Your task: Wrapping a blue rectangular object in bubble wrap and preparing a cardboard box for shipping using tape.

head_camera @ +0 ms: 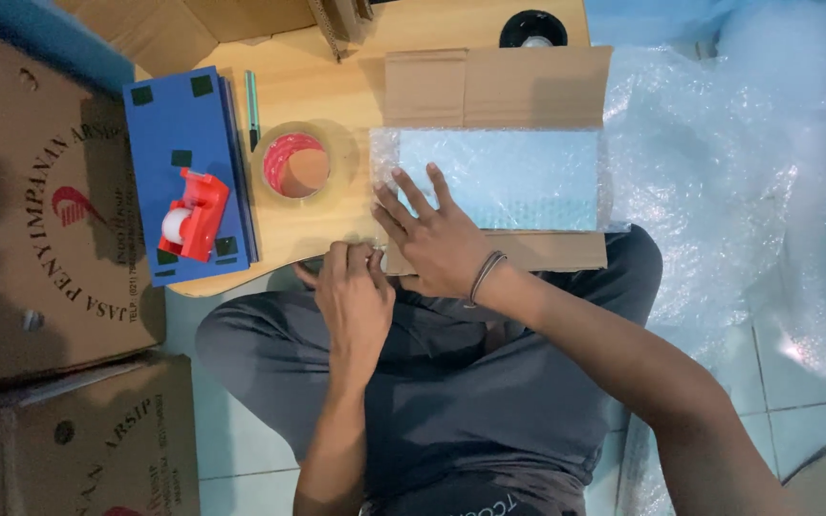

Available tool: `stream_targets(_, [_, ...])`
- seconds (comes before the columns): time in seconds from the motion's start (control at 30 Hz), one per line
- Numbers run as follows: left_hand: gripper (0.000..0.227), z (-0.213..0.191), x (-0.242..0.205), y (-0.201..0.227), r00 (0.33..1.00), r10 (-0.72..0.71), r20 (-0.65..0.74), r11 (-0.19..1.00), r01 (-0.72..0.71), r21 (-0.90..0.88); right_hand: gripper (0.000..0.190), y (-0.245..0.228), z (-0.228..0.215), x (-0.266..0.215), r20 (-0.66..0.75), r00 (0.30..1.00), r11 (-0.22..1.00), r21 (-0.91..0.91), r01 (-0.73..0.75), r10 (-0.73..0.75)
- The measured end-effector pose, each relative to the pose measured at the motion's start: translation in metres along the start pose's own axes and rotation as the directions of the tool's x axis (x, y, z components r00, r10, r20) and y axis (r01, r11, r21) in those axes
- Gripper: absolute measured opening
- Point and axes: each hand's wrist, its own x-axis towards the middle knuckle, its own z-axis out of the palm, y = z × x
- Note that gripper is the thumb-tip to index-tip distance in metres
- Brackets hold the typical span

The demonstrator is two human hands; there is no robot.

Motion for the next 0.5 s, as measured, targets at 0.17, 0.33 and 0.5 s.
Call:
stream_targets(0.17, [0.010,0.044,-0.032,-0.038,0.995,-0.072,0.066,0.992,0.079,-0.103,0.098,0.000,0.000,-0.001,-0.025,1.000,1.000,0.028,-0.002,0.003])
stream_targets(0.33, [0.015,0.065,-0.063,-0.047,0.972,-0.143,0.185,0.967,0.177,-0.184,0.097,0.002,-0.002,0.001,-0.004,1.000,0.999,0.045,-0.010,0.010])
stream_targets(0.5, [0.006,0.103,-0.105,-0.083,0.886,-0.272,0.375,0.894,0.377,-0.242,0.111,0.014,0.004,0.003,0.030,0.994,0.990,-0.090,-0.105,0.108])
